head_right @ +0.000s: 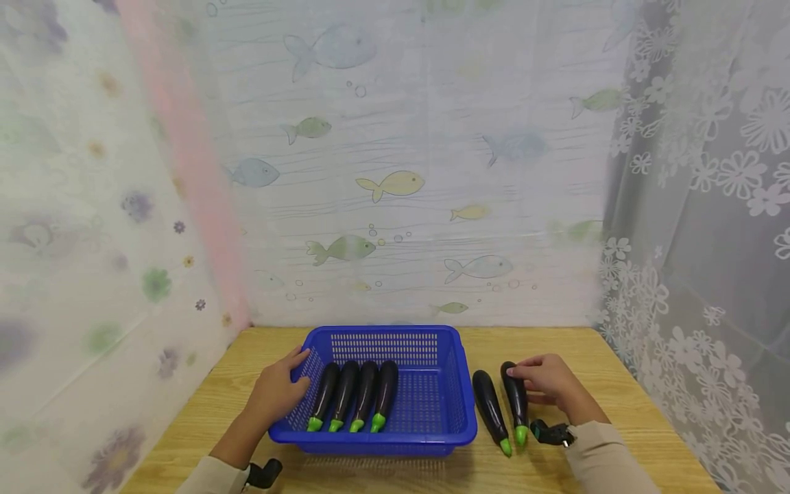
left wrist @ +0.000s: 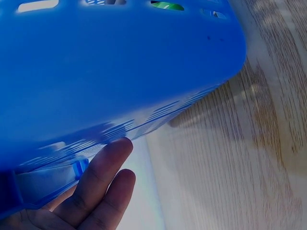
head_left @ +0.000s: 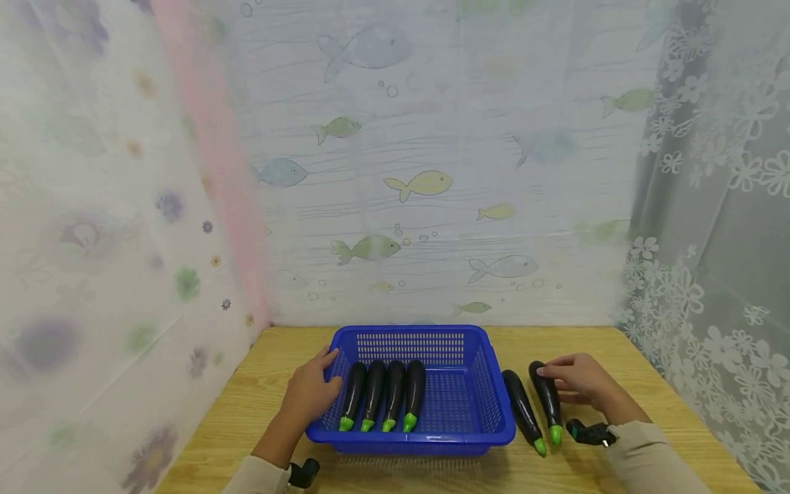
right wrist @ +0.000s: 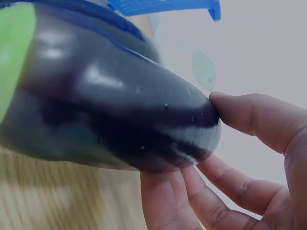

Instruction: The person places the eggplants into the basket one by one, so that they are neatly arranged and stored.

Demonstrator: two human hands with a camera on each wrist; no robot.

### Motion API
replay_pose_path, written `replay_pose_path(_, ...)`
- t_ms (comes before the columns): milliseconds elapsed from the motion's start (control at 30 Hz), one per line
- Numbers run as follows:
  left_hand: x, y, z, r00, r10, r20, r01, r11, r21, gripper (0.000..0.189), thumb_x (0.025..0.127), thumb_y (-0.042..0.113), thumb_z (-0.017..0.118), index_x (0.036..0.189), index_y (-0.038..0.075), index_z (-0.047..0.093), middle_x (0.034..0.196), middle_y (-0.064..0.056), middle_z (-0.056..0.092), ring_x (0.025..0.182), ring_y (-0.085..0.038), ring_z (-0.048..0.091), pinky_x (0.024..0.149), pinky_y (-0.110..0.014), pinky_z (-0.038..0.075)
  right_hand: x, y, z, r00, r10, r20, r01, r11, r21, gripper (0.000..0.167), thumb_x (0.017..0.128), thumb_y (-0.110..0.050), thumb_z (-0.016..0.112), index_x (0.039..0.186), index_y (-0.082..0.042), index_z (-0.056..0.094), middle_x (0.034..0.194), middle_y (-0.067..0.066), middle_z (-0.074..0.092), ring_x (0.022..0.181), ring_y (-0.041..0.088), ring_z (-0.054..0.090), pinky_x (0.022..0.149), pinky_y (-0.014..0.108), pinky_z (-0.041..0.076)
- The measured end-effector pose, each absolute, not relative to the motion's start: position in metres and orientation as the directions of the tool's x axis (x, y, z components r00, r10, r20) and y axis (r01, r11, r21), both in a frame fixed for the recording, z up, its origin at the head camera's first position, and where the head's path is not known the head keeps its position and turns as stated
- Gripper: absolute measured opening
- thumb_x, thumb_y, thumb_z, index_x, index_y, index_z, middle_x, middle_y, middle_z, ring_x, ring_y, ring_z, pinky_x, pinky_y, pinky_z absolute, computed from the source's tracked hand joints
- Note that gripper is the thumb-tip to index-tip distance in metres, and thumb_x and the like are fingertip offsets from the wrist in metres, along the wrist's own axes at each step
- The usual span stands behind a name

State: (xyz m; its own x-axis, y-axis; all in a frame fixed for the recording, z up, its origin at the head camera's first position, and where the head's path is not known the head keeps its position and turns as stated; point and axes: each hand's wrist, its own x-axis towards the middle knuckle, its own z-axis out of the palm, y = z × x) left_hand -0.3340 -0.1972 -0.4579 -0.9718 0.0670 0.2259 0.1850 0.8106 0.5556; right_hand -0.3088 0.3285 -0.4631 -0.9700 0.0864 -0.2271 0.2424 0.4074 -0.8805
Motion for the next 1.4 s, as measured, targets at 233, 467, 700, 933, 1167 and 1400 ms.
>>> replay_pose_path(233, -0.334, -0.198, -0.458, -0.971, 0.069, 0.229, 0.190, 0.805, 0.563, 0.063, 0.090, 0.019, 0.063, 0.152, 0.012, 0.054, 0.163, -0.015, 0.042, 0.142, -0.047, 0.047, 0.073, -0.043, 0.060, -0.308, 0.325, -0.455, -0.974, 0.080, -0.211, 0.225, 0.393, -0.891, 0.062, 0.095, -0.035, 0.072, 0.137, 0.008, 0.057, 0.135, 0.026, 0.058, 0.110, 0.031, 0.068, 0.083, 0.044, 0.063)
replay_pose_path(467, -0.334, -0.197, -0.459, -0.970, 0.071, 0.234, 0.194, 0.807, 0.558, 0.062, 0.091, 0.019, 0.062, 0.152, 0.011, 0.053, 0.163, -0.015, 0.042, 0.143, -0.047, 0.046, 0.097, -0.060, 0.055, -0.310, 0.320, -0.446, -0.978, 0.079, -0.191, 0.207, 0.391, -0.897, 0.062, 0.098, -0.036, 0.066, 0.140, 0.009, 0.056, 0.141, 0.031, 0.054, 0.119, 0.042, 0.065, 0.084, 0.045, 0.063)
replay_pose_path(700, -0.334, -0.197, -0.459, -0.970, 0.073, 0.234, 0.194, 0.811, 0.552, 0.062, 0.091, 0.018, 0.063, 0.152, 0.011, 0.053, 0.163, -0.016, 0.042, 0.143, -0.047, 0.046, 0.098, -0.060, 0.055, -0.309, 0.312, -0.433, -0.985, 0.072, -0.158, 0.174, 0.377, -0.910, 0.055, 0.100, -0.034, 0.061, 0.136, 0.007, 0.058, 0.141, 0.030, 0.054, 0.112, 0.035, 0.070, 0.082, 0.044, 0.064)
replay_pose_path(933, -0.332, -0.196, -0.457, -0.971, 0.070, 0.230, 0.190, 0.810, 0.554, 0.063, 0.090, 0.017, 0.064, 0.152, 0.010, 0.053, 0.163, -0.017, 0.042, 0.142, -0.048, 0.046, 0.085, -0.050, 0.061, -0.310, 0.300, -0.419, -0.991, 0.038, -0.128, 0.133, 0.364, -0.922, 0.052, 0.100, -0.031, 0.059, 0.136, 0.007, 0.058, 0.144, 0.029, 0.051, 0.111, 0.032, 0.070, 0.083, 0.045, 0.064)
replay_pose_path(1167, -0.332, -0.196, -0.457, -0.971, 0.071, 0.230, 0.190, 0.814, 0.548, 0.062, 0.091, 0.017, 0.064, 0.152, 0.011, 0.053, 0.163, -0.016, 0.041, 0.143, -0.047, 0.046, 0.098, -0.059, 0.055, -0.311, 0.291, -0.409, -0.995, -0.021, -0.100, 0.087, 0.343, -0.935, 0.059, 0.106, -0.035, 0.054, 0.154, -0.002, 0.046, 0.147, 0.030, 0.052, 0.108, 0.033, 0.072, 0.084, 0.047, 0.063)
replay_pose_path(1400, -0.334, -0.196, -0.459, -0.970, 0.072, 0.232, 0.192, 0.813, 0.550, 0.063, 0.090, 0.017, 0.064, 0.152, 0.011, 0.054, 0.163, -0.016, 0.041, 0.141, -0.048, 0.047, 0.083, -0.048, 0.062, -0.316, 0.280, -0.401, -0.995, -0.075, -0.071, 0.049, 0.269, -0.962, 0.056, 0.107, -0.028, 0.052, 0.156, -0.002, 0.044, 0.153, 0.033, 0.045, 0.108, 0.029, 0.074, 0.087, 0.045, 0.063)
